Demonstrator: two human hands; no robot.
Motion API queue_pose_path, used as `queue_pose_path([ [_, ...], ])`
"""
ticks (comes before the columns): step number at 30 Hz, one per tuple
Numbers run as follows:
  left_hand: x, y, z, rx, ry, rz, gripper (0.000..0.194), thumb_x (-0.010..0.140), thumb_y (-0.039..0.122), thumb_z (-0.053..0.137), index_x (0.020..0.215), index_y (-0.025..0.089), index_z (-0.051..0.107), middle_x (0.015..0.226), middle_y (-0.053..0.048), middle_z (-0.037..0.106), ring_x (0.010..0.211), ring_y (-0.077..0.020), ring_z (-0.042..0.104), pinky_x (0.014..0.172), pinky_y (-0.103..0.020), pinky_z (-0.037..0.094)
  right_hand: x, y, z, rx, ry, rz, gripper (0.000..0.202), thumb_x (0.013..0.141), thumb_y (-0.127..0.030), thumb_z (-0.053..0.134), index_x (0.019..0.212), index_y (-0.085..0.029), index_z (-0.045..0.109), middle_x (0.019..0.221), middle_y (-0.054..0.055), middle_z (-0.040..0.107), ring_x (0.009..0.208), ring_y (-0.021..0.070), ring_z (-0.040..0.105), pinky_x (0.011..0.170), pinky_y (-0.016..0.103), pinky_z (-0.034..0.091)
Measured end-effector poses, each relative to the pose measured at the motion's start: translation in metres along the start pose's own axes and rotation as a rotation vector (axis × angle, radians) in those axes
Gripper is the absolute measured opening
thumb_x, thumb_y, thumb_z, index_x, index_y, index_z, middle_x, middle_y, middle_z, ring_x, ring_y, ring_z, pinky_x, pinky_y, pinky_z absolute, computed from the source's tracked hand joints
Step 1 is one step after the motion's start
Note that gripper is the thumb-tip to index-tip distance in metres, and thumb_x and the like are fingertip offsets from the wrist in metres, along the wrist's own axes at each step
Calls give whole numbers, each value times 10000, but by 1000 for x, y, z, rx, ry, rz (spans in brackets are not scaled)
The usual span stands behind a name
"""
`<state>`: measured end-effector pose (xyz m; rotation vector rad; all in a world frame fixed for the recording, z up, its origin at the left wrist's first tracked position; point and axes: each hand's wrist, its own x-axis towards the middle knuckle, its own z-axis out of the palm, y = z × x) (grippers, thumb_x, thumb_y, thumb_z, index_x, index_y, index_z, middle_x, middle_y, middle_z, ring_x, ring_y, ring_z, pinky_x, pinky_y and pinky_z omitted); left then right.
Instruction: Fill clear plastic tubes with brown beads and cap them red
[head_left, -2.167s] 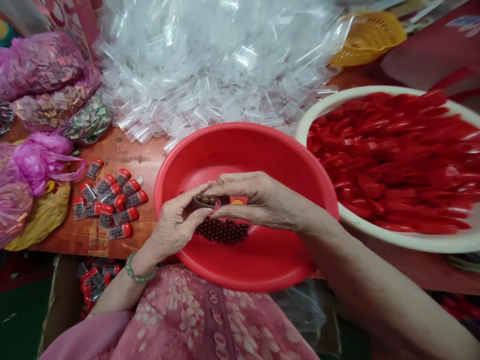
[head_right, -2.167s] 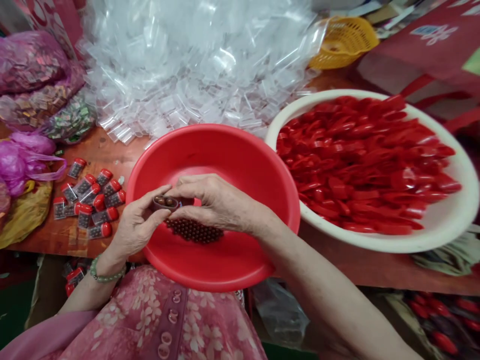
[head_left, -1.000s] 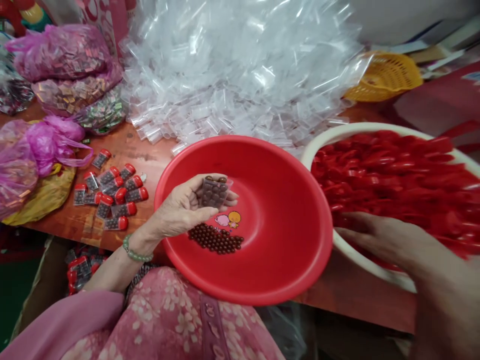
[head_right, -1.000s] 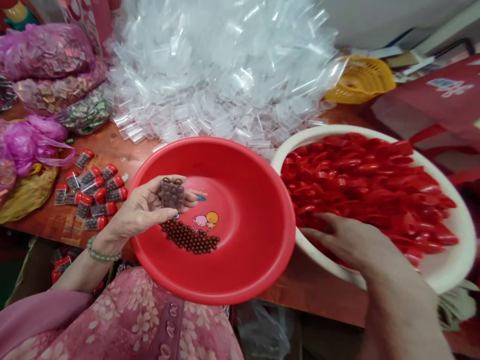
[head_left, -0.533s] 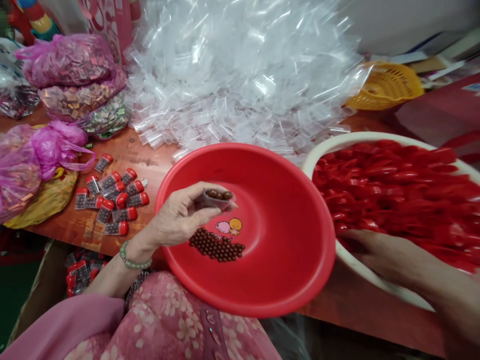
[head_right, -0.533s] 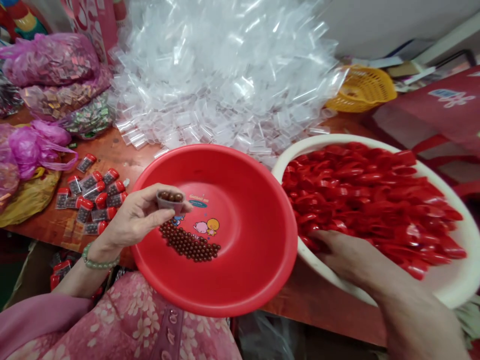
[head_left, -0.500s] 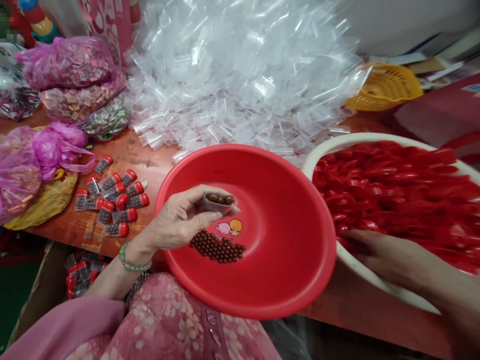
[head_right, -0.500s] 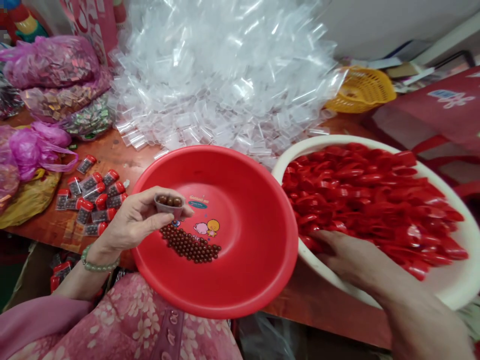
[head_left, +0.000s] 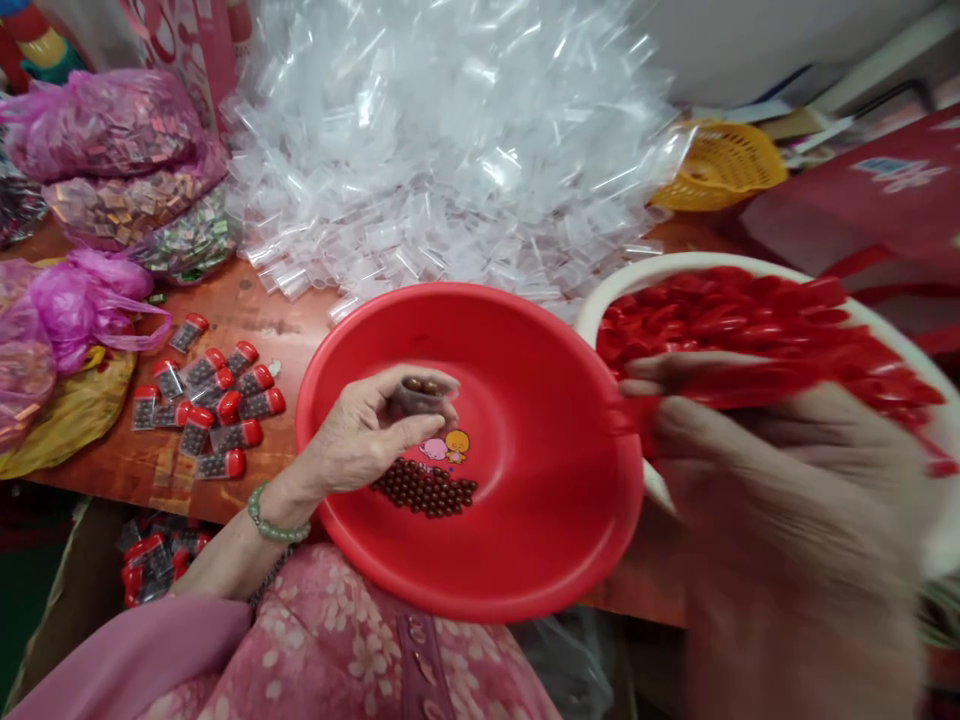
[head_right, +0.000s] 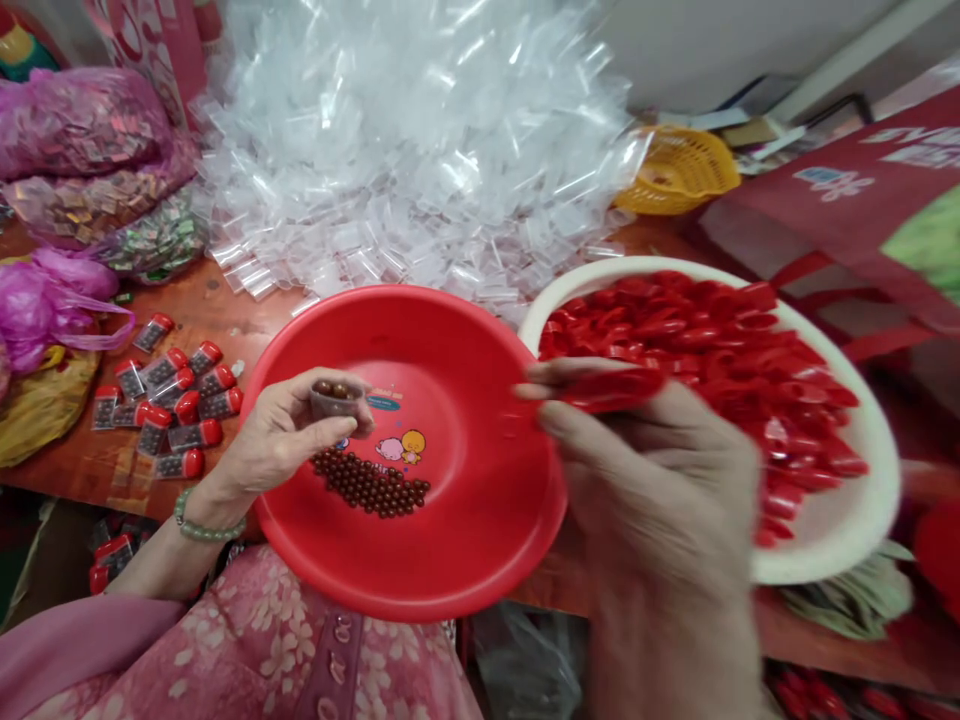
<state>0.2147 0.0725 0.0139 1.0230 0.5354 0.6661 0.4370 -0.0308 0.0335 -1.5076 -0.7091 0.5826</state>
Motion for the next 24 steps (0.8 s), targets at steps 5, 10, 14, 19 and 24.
queue_pose_path([
  [5, -4, -3, 7, -18, -9, -52, 206, 787, 204, 744, 968, 156, 657, 837, -5, 684, 758, -95, 681, 750, -212, 552, -1, -1, 60, 324, -288, 112, 386, 676, -189, 824, 1022, -299, 693, 837, -42, 741, 744, 111, 730, 669, 208, 597],
  [10, -6, -12, 11, -125, 33, -125, 334, 752, 291, 802, 988, 150, 611, 889, -36, 714, 745, -130, 722, 753, -257, 591, -9, 12, 70, 214, -294, -47, 377, 762, -230, 788, 1103, -329, 662, 897, -53, 740, 792, 133, 743, 732, 275, 631],
  [14, -5, -17, 9, -182, 66, -132, 392, 731, 324, 826, 1000, 145, 605, 915, -50, 728, 794, -165, 745, 795, -294, 601, -19, 22, 71, -32, -144, -306, 426, 789, -233, 782, 1183, -338, 659, 912, -23, 732, 765, 151, 728, 656, 279, 620],
  [19, -6, -22, 6, -269, 51, -148, 400, 700, 329, 847, 975, 145, 620, 875, -27, 718, 750, -149, 732, 778, -298, 597, -19, 22, 64, -308, -211, -795, 539, 809, -119, 734, 1274, -373, 638, 992, 8, 751, 822, 186, 723, 723, 338, 628],
  [24, -6, -21, 2, -268, 66, -108, 334, 698, 299, 843, 921, 139, 653, 870, -25, 719, 751, -128, 699, 797, -298, 586, -11, 23, 58, -556, -449, -1105, 436, 890, -170, 647, 1307, -296, 623, 1106, 66, 750, 935, 205, 740, 777, 315, 654],
])
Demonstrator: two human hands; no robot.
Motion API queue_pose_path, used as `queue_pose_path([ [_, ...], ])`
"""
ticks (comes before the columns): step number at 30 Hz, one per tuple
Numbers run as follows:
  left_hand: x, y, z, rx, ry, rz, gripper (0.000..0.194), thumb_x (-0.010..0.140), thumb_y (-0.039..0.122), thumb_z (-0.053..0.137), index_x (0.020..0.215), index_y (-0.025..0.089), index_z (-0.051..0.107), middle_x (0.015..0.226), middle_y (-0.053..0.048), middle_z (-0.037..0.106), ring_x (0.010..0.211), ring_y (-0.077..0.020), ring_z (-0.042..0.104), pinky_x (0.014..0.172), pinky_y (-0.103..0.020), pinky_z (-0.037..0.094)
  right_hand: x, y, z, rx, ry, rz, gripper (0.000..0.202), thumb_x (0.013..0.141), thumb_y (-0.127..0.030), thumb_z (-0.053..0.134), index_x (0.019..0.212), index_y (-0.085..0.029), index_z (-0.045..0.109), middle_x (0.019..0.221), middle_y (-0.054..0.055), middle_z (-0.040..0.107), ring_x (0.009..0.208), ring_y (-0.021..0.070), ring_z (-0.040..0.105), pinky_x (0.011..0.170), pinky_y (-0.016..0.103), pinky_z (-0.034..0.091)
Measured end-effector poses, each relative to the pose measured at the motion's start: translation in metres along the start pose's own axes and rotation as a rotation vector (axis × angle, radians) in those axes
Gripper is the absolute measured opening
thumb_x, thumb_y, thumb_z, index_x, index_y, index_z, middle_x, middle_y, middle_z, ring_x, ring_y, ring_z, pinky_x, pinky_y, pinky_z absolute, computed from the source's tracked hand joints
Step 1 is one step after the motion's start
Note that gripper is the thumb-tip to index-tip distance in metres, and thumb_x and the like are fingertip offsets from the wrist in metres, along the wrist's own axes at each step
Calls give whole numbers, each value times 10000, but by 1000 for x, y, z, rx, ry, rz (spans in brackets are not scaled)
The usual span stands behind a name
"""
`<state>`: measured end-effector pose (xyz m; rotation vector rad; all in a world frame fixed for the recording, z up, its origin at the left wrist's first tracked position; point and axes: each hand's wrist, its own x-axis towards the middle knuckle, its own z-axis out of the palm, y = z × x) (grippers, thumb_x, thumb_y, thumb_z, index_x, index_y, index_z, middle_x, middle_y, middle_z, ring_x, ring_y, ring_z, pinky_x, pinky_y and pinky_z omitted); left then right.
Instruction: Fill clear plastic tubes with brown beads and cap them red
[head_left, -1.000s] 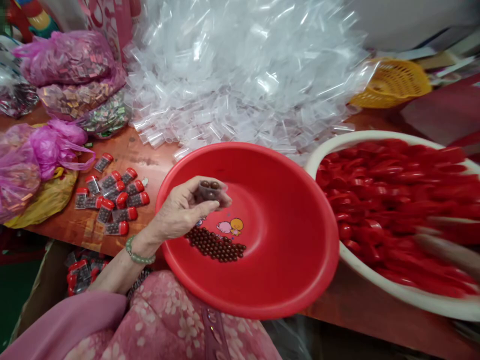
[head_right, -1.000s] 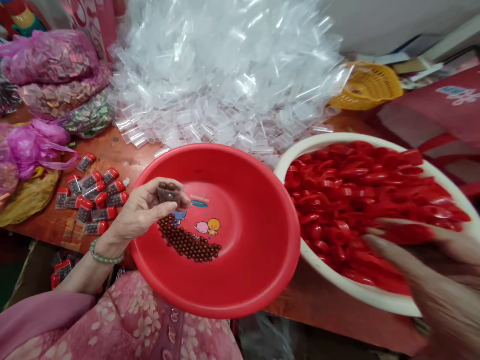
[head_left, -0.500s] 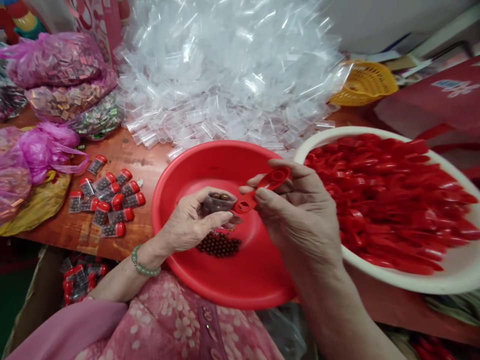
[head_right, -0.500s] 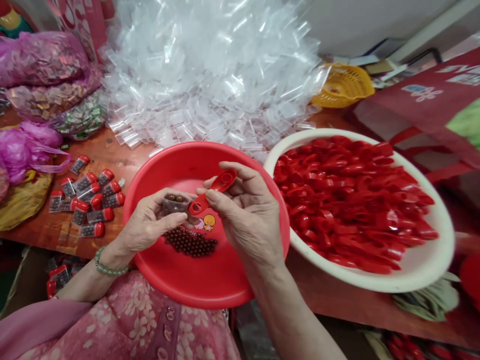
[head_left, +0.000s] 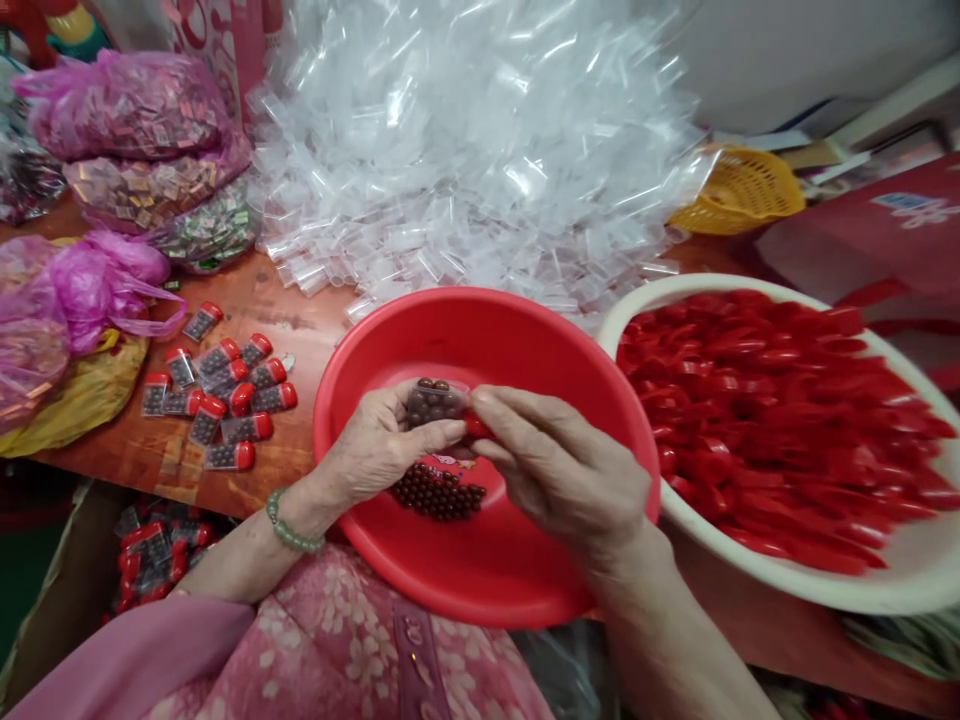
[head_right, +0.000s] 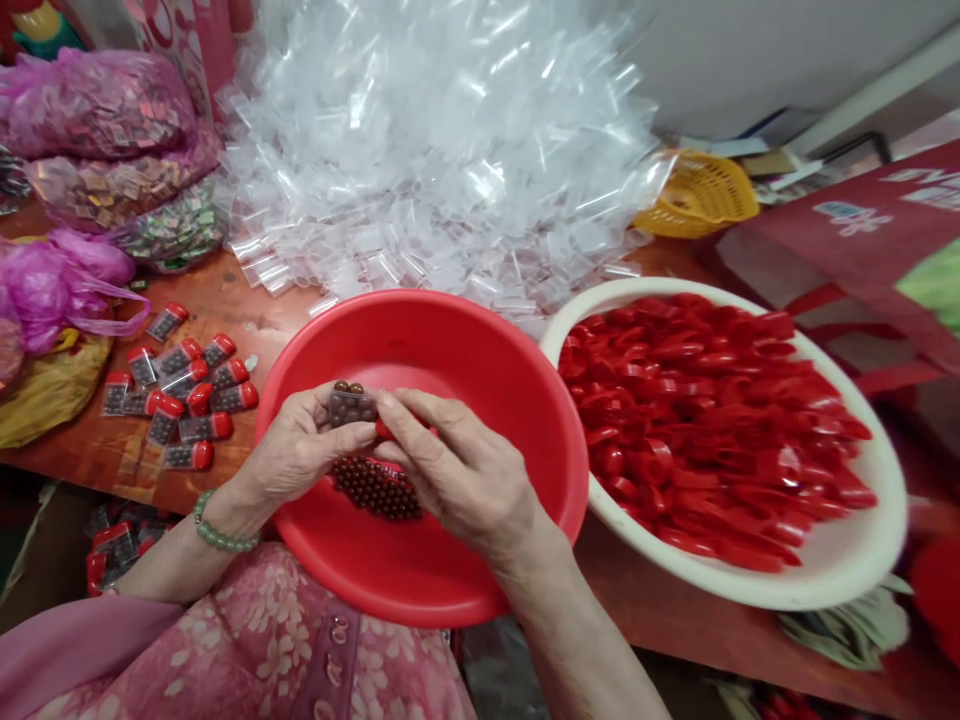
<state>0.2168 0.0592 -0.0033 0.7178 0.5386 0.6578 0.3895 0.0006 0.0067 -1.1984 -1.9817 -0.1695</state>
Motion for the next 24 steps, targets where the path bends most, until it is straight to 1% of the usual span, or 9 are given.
queue_pose_path([
  [3, 0, 5, -1, 42, -6, 1, 286, 710, 238, 819, 919, 137, 653, 858, -24, 723, 753, -121, 699, 805, -274, 572, -4, 4, 0, -97, -109, -102, 557, 895, -82, 590, 1434, -188, 500, 1180, 138, 720, 1037, 236, 723, 838, 342, 647],
  [5, 0, 8, -1, 78, -3, -10, 258, 719, 198, 793, 927, 133, 655, 854, -33, 731, 745, -120, 701, 798, -263, 564, -7, 4, 1, -145, -160, -113, 624, 888, -32, 557, 1486, -148, 422, 1194, 166, 707, 1071, 251, 712, 853, 356, 642],
  [8, 2, 8, 0, 134, 6, -15, 239, 736, 192, 765, 942, 130, 662, 864, -53, 742, 744, -132, 702, 784, -272, 562, -8, 4, 2, -151, -186, -48, 602, 896, -42, 539, 1470, -198, 447, 1155, 129, 723, 1020, 224, 724, 825, 323, 642],
  [11, 5, 7, 0, 138, 6, -4, 251, 735, 219, 775, 939, 133, 656, 860, -49, 739, 741, -129, 701, 790, -272, 560, -5, 4, 1, -126, -122, 9, 556, 881, -71, 597, 1407, -236, 526, 1073, 98, 750, 908, 204, 742, 746, 288, 640],
  [13, 7, 8, -1, 129, -28, -16, 270, 739, 248, 787, 943, 137, 649, 854, -48, 732, 750, -131, 704, 783, -272, 560, 0, 5, -2, -12, -110, 118, 480, 878, -114, 638, 1332, -263, 599, 1020, 70, 761, 855, 188, 743, 732, 287, 637],
  [15, 8, 9, -3, 122, -95, -46, 311, 747, 285, 796, 977, 141, 645, 912, -69, 733, 800, -149, 712, 789, -287, 565, 8, 6, -7, 175, -53, 361, 373, 887, -167, 656, 1238, -291, 667, 970, 34, 766, 801, 166, 740, 733, 296, 634],
  [18, 7, 10, -5, 126, -175, -61, 371, 761, 343, 797, 1032, 143, 642, 1007, -106, 731, 885, -176, 712, 820, -312, 563, 21, 5, -12, 484, 196, 688, 264, 876, -215, 689, 1125, -297, 724, 886, 0, 765, 736, 142, 733, 708, 276, 618],
  [20, 6, 8, -5, 165, -196, -56, 359, 807, 366, 754, 1063, 138, 646, 1004, -114, 733, 917, -187, 705, 838, -321, 555, 29, 1, -11, 630, 286, 741, 230, 852, -214, 720, 1068, -290, 742, 852, -10, 762, 738, 123, 729, 702, 238, 600],
  [24, 4, 6, -3, 425, -109, 62, 254, 871, 298, 670, 1074, 145, 676, 1017, -93, 721, 974, -189, 673, 908, -331, 522, 37, -8, -6, 687, 251, 743, 203, 832, -199, 743, 1017, -282, 752, 872, -22, 767, 781, 96, 725, 729, 193, 574],
])
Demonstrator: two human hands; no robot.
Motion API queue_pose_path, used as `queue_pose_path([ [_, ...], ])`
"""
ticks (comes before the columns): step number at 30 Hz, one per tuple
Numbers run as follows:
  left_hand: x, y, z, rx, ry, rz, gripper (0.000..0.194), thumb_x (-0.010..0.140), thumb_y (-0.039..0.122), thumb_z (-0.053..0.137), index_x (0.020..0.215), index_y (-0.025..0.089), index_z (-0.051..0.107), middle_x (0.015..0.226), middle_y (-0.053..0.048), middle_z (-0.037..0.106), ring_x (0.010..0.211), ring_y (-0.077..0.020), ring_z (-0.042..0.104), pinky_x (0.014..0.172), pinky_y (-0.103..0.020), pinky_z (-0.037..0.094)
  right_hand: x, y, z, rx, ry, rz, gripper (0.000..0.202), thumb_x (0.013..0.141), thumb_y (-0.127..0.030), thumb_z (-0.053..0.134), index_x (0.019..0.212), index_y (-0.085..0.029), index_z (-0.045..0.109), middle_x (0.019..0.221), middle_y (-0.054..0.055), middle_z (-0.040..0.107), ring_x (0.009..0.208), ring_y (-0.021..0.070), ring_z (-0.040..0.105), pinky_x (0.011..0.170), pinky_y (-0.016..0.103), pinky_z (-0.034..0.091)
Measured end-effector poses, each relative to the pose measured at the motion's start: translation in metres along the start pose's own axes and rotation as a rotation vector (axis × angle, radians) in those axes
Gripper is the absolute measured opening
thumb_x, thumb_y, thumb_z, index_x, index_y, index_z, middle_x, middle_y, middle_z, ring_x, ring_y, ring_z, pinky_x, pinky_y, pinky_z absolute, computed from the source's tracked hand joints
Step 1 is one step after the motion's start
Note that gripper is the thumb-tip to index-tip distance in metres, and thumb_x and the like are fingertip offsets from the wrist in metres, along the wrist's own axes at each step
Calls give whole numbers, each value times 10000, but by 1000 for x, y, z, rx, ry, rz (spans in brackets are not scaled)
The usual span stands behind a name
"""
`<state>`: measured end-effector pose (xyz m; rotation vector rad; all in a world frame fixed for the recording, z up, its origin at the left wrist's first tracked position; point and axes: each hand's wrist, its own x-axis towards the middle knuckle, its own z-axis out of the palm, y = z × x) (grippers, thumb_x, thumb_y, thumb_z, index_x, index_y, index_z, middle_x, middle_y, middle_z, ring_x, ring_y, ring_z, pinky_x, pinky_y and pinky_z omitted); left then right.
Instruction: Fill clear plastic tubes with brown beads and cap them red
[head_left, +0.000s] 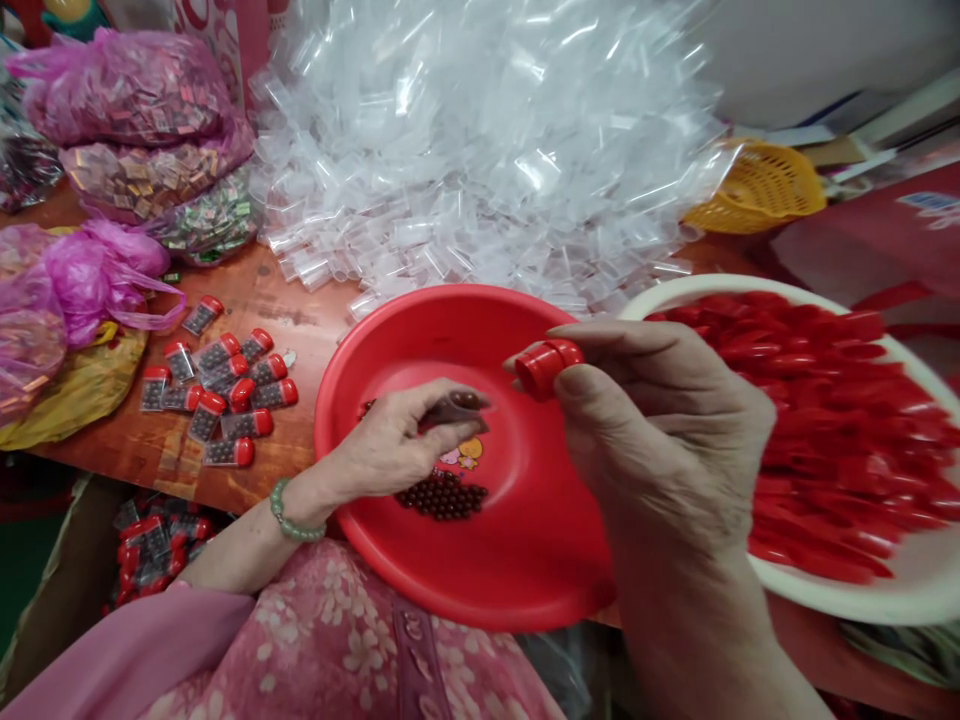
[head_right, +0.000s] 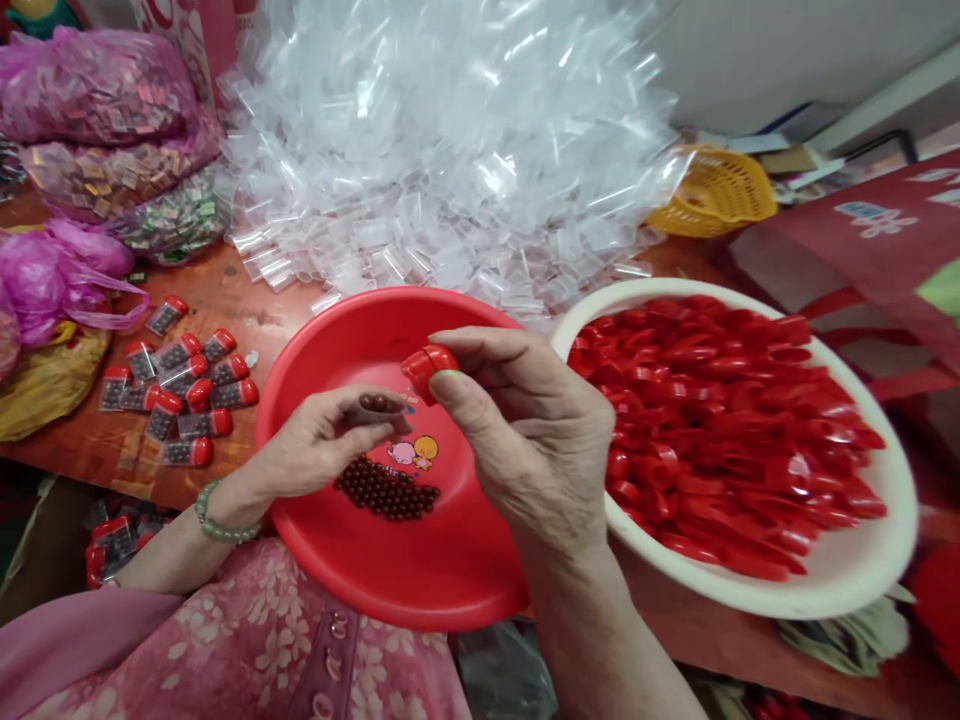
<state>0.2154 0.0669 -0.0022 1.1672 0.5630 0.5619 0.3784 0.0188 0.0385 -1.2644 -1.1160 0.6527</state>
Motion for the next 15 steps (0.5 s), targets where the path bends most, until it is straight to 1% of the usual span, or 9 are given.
queue_pose_path([
  [2, 0, 2, 0, 81, 35, 22, 234, 873, 272, 660, 1077, 158, 681, 992, -71, 714, 953, -182, 669, 909, -329, 517, -1, 2, 2, -2, 13, -17, 206, 827, -201, 749, 1020, -273, 751, 880, -18, 766, 778, 97, 722, 723, 198, 572],
  [3, 0, 3, -1, 70, 26, 15, 234, 876, 269, 655, 1082, 161, 676, 972, -65, 710, 929, -177, 672, 895, -326, 521, -2, 3, 3, 0, 27, -25, 207, 825, -206, 753, 1022, -268, 750, 880, -15, 766, 773, 101, 721, 717, 208, 575],
  [5, 1, 7, -3, -17, -8, -4, 227, 875, 260, 653, 1076, 155, 663, 931, -57, 705, 880, -164, 680, 856, -307, 529, -3, 7, 3, -3, 47, -28, 198, 823, -227, 756, 1019, -258, 748, 872, -6, 764, 764, 116, 721, 712, 235, 585],
  [8, 2, 10, -6, -106, -53, -18, 222, 862, 244, 672, 1060, 143, 664, 919, -63, 708, 881, -164, 689, 856, -300, 533, -4, 11, 2, -23, 53, -6, 190, 829, -256, 750, 1019, -253, 744, 879, 9, 765, 773, 141, 728, 714, 272, 603],
  [12, 3, 8, -7, -23, -43, 20, 184, 844, 222, 691, 1012, 150, 700, 988, -70, 713, 967, -185, 677, 926, -329, 520, -6, 9, 1, -87, 12, 9, 189, 829, -248, 749, 1017, -262, 746, 904, 1, 758, 795, 131, 729, 726, 258, 611],
  [15, 5, 7, -7, -18, -57, 13, 178, 841, 207, 681, 1010, 157, 700, 993, -61, 705, 955, -175, 666, 898, -314, 521, -8, 6, 0, -95, 11, -20, 210, 822, -207, 752, 1022, -272, 751, 913, -6, 760, 797, 123, 735, 723, 235, 616],
])
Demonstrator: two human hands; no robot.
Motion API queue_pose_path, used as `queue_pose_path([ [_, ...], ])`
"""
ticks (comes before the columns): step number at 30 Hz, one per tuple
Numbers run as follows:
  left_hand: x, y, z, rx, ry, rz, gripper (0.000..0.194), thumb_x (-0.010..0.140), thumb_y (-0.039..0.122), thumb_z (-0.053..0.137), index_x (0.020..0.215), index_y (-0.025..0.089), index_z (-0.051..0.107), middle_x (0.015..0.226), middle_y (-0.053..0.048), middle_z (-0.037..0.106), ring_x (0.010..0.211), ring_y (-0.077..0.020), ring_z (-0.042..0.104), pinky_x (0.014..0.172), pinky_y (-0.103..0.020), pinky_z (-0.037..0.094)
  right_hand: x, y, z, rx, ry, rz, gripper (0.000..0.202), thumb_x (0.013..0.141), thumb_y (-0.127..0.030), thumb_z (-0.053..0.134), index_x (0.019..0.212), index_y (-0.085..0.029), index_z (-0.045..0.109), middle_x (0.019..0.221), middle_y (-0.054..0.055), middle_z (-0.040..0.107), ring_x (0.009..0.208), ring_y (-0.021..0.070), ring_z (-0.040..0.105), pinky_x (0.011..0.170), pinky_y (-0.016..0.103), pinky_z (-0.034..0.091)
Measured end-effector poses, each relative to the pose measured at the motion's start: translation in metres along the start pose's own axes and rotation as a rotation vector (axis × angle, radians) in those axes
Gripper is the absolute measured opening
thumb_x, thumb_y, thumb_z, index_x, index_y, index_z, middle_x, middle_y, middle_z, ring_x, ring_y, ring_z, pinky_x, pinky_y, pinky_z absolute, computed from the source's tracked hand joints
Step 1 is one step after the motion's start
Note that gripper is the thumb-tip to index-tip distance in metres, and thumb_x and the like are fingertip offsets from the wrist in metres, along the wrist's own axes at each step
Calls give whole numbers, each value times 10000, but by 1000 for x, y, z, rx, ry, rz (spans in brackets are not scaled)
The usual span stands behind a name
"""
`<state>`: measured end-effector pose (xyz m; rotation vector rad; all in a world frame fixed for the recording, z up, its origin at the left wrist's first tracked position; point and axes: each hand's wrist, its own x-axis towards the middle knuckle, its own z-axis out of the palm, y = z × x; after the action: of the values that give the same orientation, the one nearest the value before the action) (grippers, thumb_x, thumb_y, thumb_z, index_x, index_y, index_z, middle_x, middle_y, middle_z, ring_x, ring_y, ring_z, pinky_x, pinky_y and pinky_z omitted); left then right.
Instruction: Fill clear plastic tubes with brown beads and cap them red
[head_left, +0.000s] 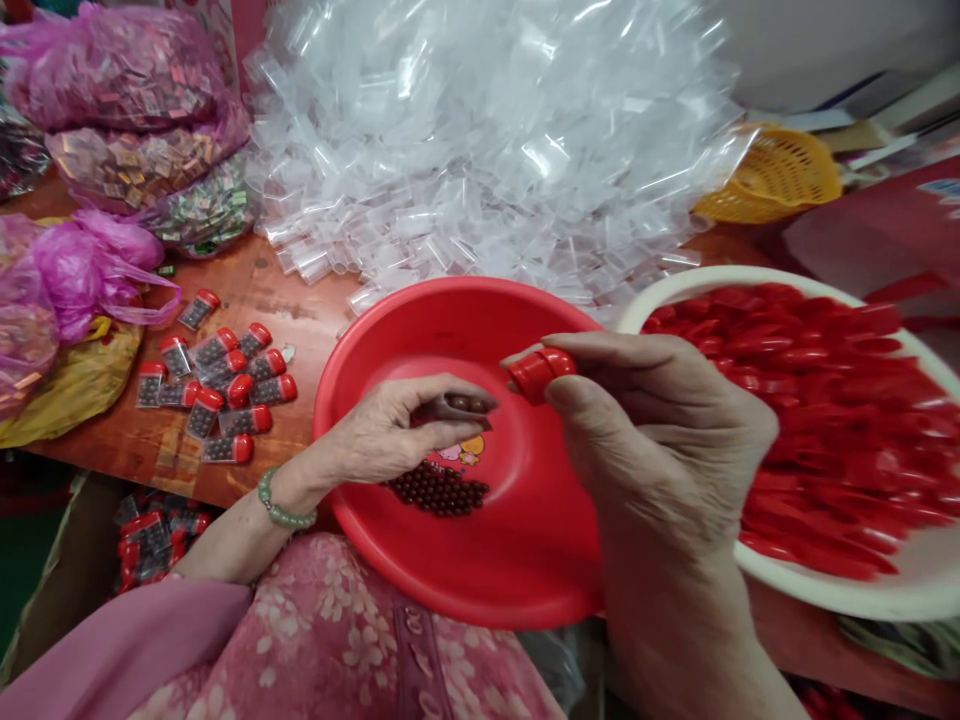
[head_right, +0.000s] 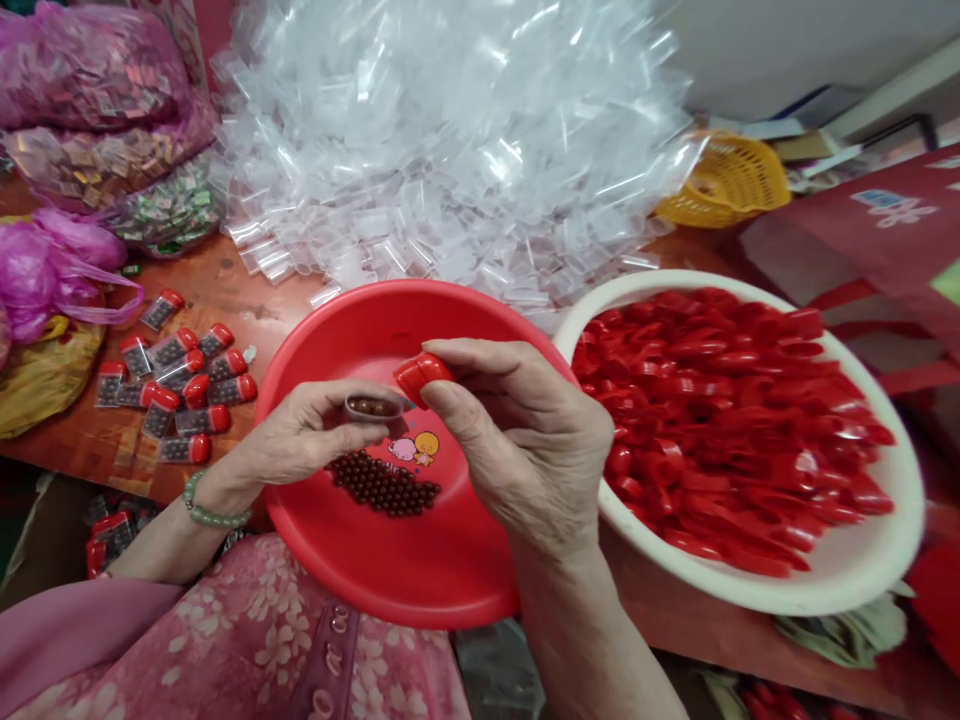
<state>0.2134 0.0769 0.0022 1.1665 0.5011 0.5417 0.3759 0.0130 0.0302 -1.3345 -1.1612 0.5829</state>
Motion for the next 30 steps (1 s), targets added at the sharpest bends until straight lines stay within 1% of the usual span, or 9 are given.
queue_pose_path([
  [4, 2, 0, 1, -40, -6, -19, 185, 847, 213, 664, 1020, 151, 684, 924, -50, 687, 868, -150, 652, 848, -295, 515, -1, -2, 1, -7, -6, -37, 249, 816, -169, 752, 1035, -287, 755, 927, -15, 760, 812, 121, 737, 759, 233, 611],
  [7, 3, -1, 1, -42, -11, -14, 185, 852, 220, 650, 1022, 151, 674, 899, -42, 671, 838, -140, 635, 845, -297, 503, -2, 0, 0, -68, -55, -61, 256, 823, -186, 744, 1057, -289, 749, 950, -6, 760, 859, 152, 734, 805, 292, 608],
  [10, 2, -4, 0, -49, -29, 1, 180, 856, 223, 635, 1022, 157, 661, 835, -24, 647, 804, -128, 616, 841, -295, 488, -2, 5, 0, -144, -98, -103, 268, 839, -189, 725, 1083, -299, 737, 976, -1, 758, 868, 170, 727, 816, 335, 605],
  [15, 1, -4, -2, -45, -62, -11, 112, 875, 245, 613, 936, 151, 617, 788, -9, 613, 751, -103, 577, 786, -267, 465, -2, 9, 2, -228, -181, -197, 332, 850, -146, 703, 1133, -320, 714, 980, -11, 756, 878, 161, 724, 796, 312, 602],
  [18, 1, -2, -3, -29, -82, -17, 180, 872, 320, 640, 887, 151, 578, 774, -2, 598, 721, -97, 550, 739, -252, 450, 0, 7, 2, -291, -199, -266, 347, 845, -134, 703, 1145, -309, 705, 977, -7, 760, 869, 165, 734, 776, 305, 616],
  [22, 1, 0, -5, 13, -103, -32, 235, 894, 385, 614, 912, 160, 549, 773, 9, 569, 698, -95, 514, 698, -249, 427, 5, 5, 1, -363, -257, -325, 325, 838, -108, 698, 1111, -284, 708, 956, -4, 764, 864, 154, 738, 765, 267, 616],
  [24, 1, 0, -5, 67, -111, -50, 212, 910, 372, 579, 916, 165, 533, 787, 7, 559, 696, -99, 500, 692, -256, 420, 6, 6, 0, -372, -283, -322, 296, 841, -113, 697, 1092, -270, 710, 938, -2, 763, 853, 147, 735, 753, 251, 612],
  [26, 1, 0, -5, 157, -111, -59, 175, 921, 345, 545, 913, 171, 522, 817, -3, 565, 725, -113, 512, 716, -272, 429, 6, 8, 0, -358, -303, -276, 260, 853, -134, 692, 1081, -257, 712, 930, 3, 764, 837, 143, 734, 739, 247, 613],
  [30, -1, 1, -4, 379, -39, -59, 143, 933, 323, 496, 915, 184, 526, 849, -19, 594, 773, -142, 536, 751, -302, 437, 4, 11, 2, -323, -292, -160, 202, 878, -168, 669, 1061, -240, 712, 920, 6, 764, 802, 142, 735, 732, 261, 620],
])
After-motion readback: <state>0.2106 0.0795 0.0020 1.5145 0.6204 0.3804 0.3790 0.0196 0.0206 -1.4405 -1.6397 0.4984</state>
